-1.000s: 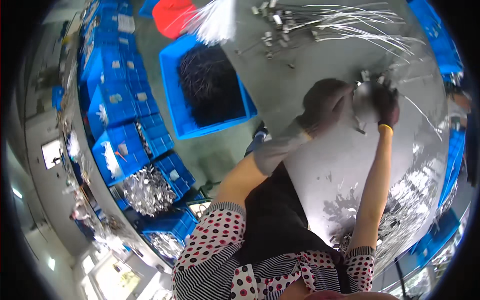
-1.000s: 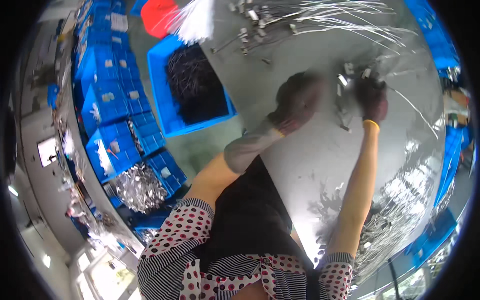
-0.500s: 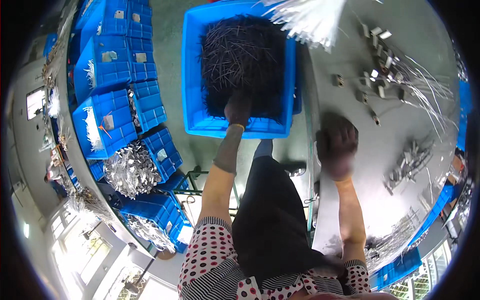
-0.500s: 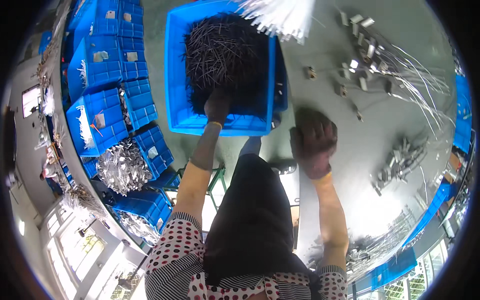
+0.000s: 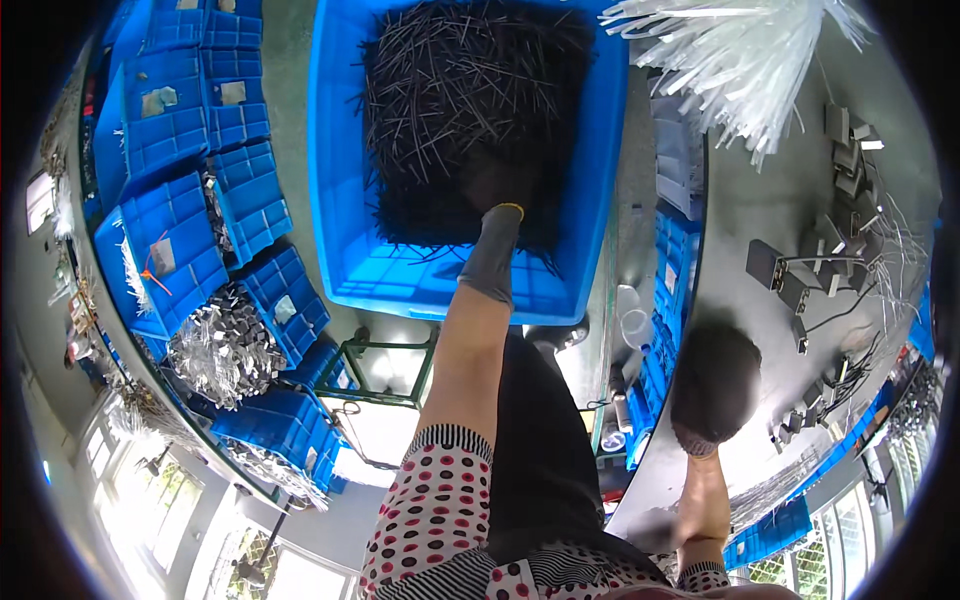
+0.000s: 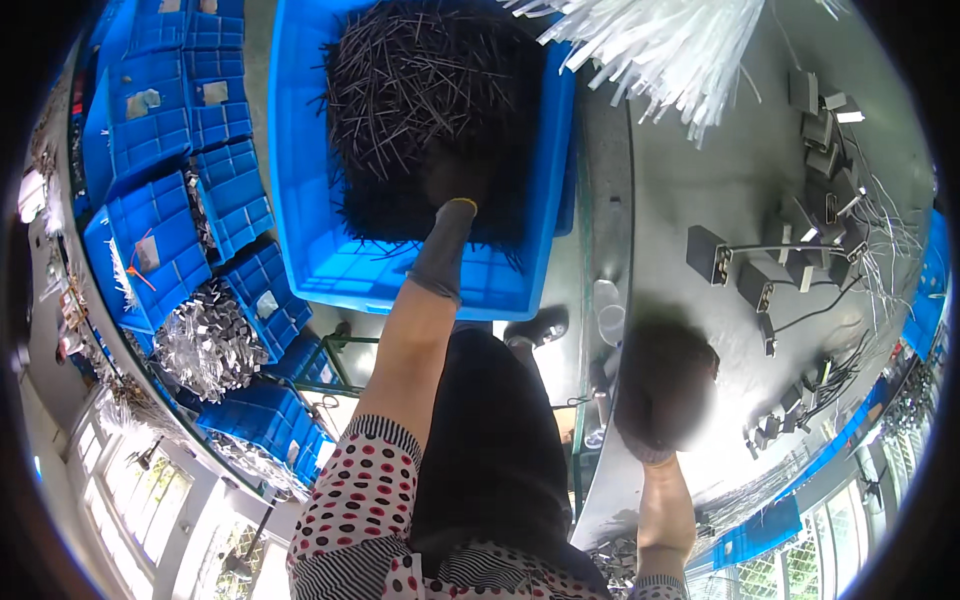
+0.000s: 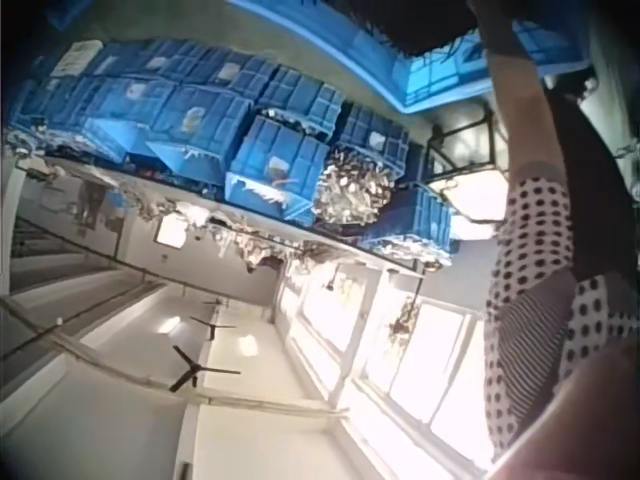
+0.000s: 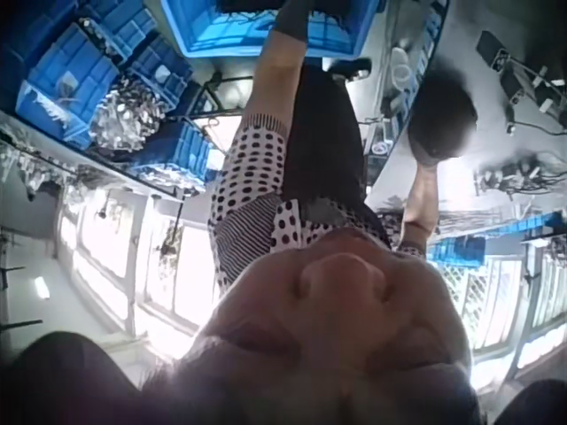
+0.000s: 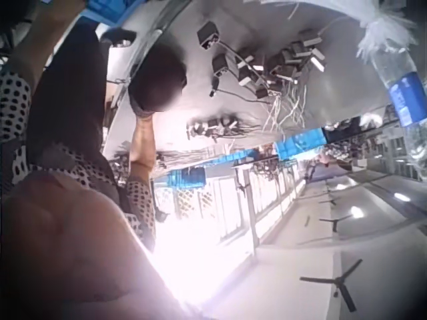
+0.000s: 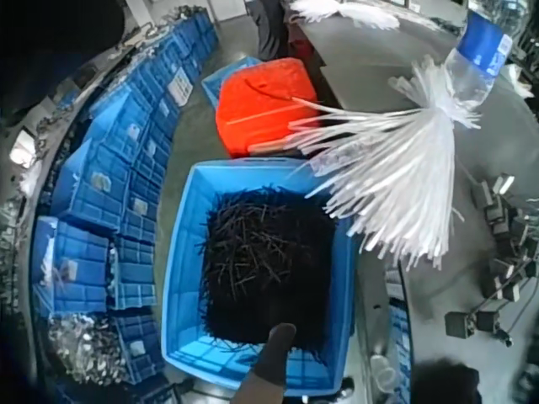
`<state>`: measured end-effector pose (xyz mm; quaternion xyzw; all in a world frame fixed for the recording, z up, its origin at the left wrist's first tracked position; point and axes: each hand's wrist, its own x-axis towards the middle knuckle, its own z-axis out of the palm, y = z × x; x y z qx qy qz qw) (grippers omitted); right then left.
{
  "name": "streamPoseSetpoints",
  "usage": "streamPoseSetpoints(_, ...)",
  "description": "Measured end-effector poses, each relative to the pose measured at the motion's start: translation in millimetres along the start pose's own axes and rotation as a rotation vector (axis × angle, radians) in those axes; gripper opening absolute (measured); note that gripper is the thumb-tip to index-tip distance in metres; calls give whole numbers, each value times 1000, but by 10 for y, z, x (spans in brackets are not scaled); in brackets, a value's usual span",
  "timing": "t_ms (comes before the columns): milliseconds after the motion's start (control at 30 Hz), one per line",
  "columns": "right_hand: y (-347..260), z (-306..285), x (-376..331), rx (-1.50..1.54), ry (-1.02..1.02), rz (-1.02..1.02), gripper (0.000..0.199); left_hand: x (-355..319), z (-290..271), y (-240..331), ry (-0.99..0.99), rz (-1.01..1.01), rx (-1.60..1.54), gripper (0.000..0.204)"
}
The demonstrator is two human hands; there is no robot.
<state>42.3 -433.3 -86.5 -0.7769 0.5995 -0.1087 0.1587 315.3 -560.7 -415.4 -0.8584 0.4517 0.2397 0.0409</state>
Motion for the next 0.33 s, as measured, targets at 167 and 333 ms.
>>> streamPoseSetpoints(167,30,-153,79,6,-10,-25,44,-47,-126,158,-199,-232,-210,81)
streamPoseSetpoints(333,188,64,-108,80,83,-48,64,112,-203,-358,-648,349,231,88)
